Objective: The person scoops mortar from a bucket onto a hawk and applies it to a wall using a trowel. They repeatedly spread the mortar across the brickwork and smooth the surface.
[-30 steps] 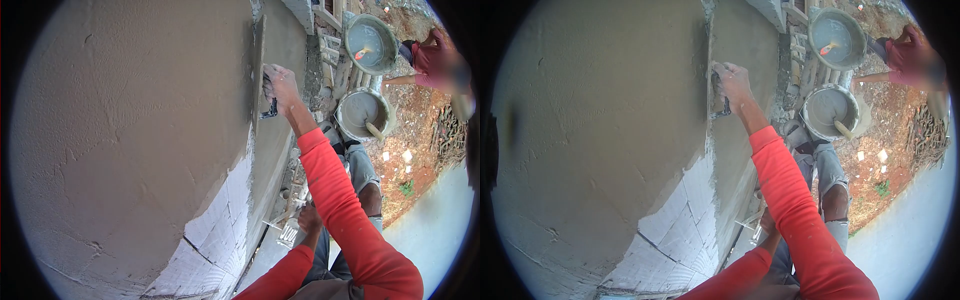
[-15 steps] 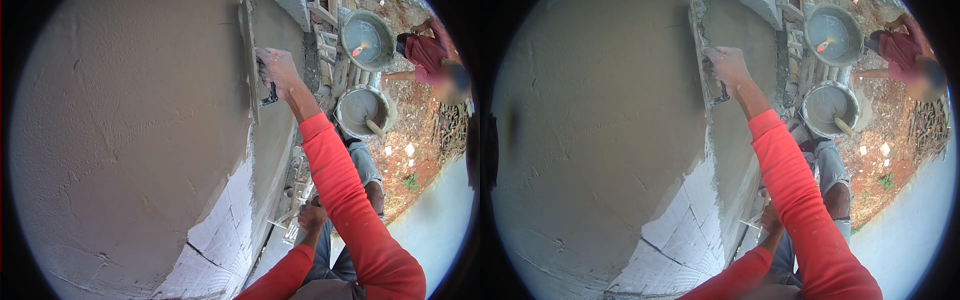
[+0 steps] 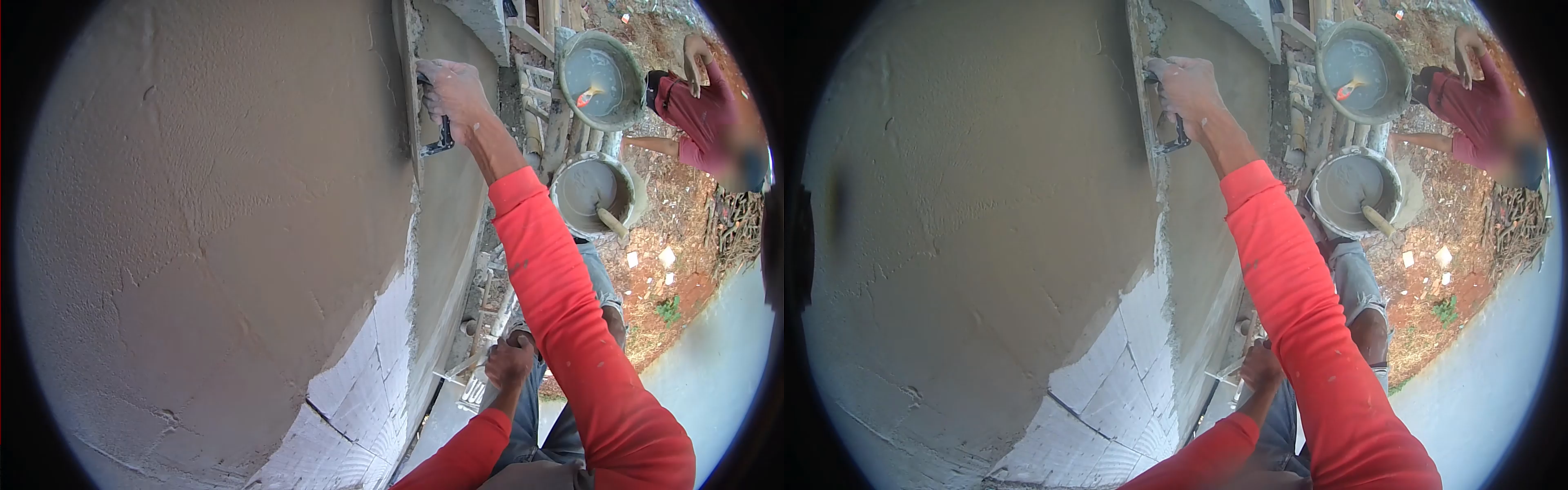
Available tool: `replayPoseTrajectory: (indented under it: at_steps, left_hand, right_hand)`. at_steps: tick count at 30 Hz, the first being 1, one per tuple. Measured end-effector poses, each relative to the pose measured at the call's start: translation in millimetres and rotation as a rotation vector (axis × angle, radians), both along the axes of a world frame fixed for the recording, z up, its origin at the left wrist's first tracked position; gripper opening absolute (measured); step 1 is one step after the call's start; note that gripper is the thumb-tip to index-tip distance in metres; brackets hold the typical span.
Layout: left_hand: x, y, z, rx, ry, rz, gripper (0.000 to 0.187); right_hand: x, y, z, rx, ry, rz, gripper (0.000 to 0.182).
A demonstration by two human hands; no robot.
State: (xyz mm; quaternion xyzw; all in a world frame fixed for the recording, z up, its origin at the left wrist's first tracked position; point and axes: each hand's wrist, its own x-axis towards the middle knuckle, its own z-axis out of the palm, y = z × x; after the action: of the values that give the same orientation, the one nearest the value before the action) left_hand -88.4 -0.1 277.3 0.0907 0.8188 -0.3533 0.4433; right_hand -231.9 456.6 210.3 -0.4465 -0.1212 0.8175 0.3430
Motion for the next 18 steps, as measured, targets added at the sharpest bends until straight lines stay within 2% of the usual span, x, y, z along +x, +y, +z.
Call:
replayPoseTrajectory:
  at_steps: [4, 8, 11, 12, 14, 16, 18]
  left_hand:
    - [5.0, -16.6, 1.1, 0.085, -0.017, -0.008, 0.065]
    - [10.0, -30.1, -2.0, 0.104, -0.023, -0.086, 0.058]
    - [6.4, -95.7, -28.1, 0.18, -0.025, -0.159, 0.051]
    - [5.8, -99.1, -29.4, 0.209, -0.034, -0.177, 0.049]
    - [6.8, -89.1, -30.5, 0.081, -0.067, -0.171, 0.048]
    - [5.9, -70.5, -33.2, 0.045, -0.069, -0.155, 0.048]
    - [11.8, -70.2, -30.2, 0.061, -0.042, -0.119, 0.047]
  right_hand:
    - [0.5, -0.3, 39.8, 0.12, -0.017, 0.024, 0.029]
    - [4.4, -20.6, 104.6, 0.408, -0.083, 0.094, 0.031]
    - [23.4, -42.3, 140.3, 0.317, 0.139, 0.25, 0.029]
    - [29.8, -48.3, 146.4, 0.295, 0.189, 0.218, 0.029]
    - [44.9, -64.7, 154.6, 0.232, 0.287, 0.156, 0.03]
    - [52.1, -93.7, 136.4, 0.101, 0.311, -0.033, 0.04]
    - [50.9, -123.2, 99.0, -0.205, 0.23, -0.154, 0.043]
